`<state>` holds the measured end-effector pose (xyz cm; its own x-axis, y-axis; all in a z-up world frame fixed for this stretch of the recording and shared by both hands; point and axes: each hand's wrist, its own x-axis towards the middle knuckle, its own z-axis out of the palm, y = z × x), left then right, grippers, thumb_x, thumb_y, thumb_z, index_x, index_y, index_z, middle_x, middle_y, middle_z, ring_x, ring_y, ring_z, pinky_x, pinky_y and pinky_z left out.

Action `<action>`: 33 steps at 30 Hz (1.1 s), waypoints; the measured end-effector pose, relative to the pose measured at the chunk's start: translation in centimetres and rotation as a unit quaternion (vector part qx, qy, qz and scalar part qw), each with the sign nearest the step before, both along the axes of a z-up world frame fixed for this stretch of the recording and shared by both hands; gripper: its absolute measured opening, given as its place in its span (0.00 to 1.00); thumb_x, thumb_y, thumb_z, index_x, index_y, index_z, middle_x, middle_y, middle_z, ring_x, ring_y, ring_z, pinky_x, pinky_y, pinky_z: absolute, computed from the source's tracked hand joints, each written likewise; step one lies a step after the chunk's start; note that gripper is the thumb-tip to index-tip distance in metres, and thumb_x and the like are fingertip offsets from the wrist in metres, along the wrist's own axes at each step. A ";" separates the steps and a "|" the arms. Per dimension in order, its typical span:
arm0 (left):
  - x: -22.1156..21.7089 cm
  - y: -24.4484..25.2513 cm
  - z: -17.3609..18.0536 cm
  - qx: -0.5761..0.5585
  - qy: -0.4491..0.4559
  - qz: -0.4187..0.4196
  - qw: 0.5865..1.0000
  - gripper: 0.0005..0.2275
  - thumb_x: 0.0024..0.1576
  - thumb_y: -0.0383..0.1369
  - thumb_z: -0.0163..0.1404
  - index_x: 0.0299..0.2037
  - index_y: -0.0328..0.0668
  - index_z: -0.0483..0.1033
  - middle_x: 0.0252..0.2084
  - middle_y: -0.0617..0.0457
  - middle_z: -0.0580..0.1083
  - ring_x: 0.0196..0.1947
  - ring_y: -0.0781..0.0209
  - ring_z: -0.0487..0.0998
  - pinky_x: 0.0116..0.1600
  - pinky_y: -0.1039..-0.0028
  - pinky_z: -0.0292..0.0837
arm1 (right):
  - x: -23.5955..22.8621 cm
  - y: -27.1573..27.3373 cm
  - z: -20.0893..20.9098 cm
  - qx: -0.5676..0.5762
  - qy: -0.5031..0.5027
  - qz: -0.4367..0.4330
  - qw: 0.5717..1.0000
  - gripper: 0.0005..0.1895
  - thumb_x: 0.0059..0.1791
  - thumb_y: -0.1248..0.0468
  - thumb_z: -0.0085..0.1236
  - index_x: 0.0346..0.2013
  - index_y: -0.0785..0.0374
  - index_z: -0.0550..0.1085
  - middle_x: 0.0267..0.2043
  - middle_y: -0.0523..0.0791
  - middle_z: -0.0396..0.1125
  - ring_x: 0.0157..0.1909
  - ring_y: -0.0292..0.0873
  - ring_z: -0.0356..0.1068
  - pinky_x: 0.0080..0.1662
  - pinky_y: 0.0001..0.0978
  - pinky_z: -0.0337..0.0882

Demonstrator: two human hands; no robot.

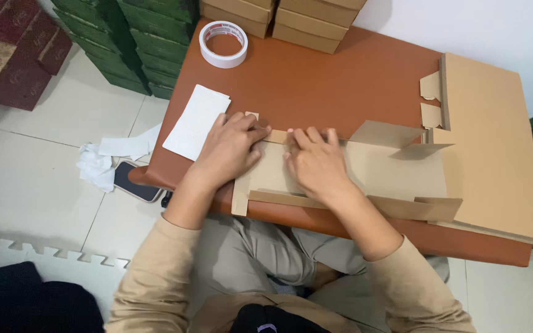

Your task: The person assembles a flat cardboard sheet into a rectangular box by folding the sides and securing the tabs. They then place a white rectangular item inside the box, close the lid, and stack the finished box with others.

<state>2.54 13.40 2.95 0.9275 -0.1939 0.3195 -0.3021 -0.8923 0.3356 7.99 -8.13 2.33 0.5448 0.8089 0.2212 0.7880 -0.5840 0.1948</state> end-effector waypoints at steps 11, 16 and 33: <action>0.5 0.3 -1.7 -0.060 0.002 0.046 0.997 0.05 0.48 0.36 0.57 0.33 0.51 0.79 0.32 0.56 0.78 0.38 0.54 0.78 0.47 0.65 0.68 | 1.7 3.6 -1.8 0.083 0.015 0.038 0.996 0.18 0.50 0.55 0.44 0.39 0.59 0.80 0.42 0.44 0.69 0.46 0.44 0.64 0.54 0.48 0.53; -0.6 0.0 -0.3 -0.055 -0.003 0.043 0.998 0.06 0.50 0.38 0.55 0.33 0.50 0.77 0.31 0.54 0.77 0.38 0.52 0.78 0.47 0.64 0.69 | 0.4 0.8 -0.2 0.065 0.006 -0.034 0.997 0.18 0.49 0.60 0.44 0.42 0.63 0.80 0.42 0.46 0.73 0.47 0.45 0.65 0.57 0.50 0.50; -7.8 -17.4 2.5 -0.062 -0.167 0.019 0.984 0.22 0.53 0.44 0.60 0.55 0.41 0.76 0.48 0.49 0.77 0.52 0.51 0.76 0.59 0.57 0.57 | -7.4 -27.4 1.2 0.411 0.128 -0.233 0.872 0.17 0.47 0.61 0.67 0.49 0.59 0.77 0.56 0.49 0.65 0.61 0.55 0.64 0.64 0.51 0.60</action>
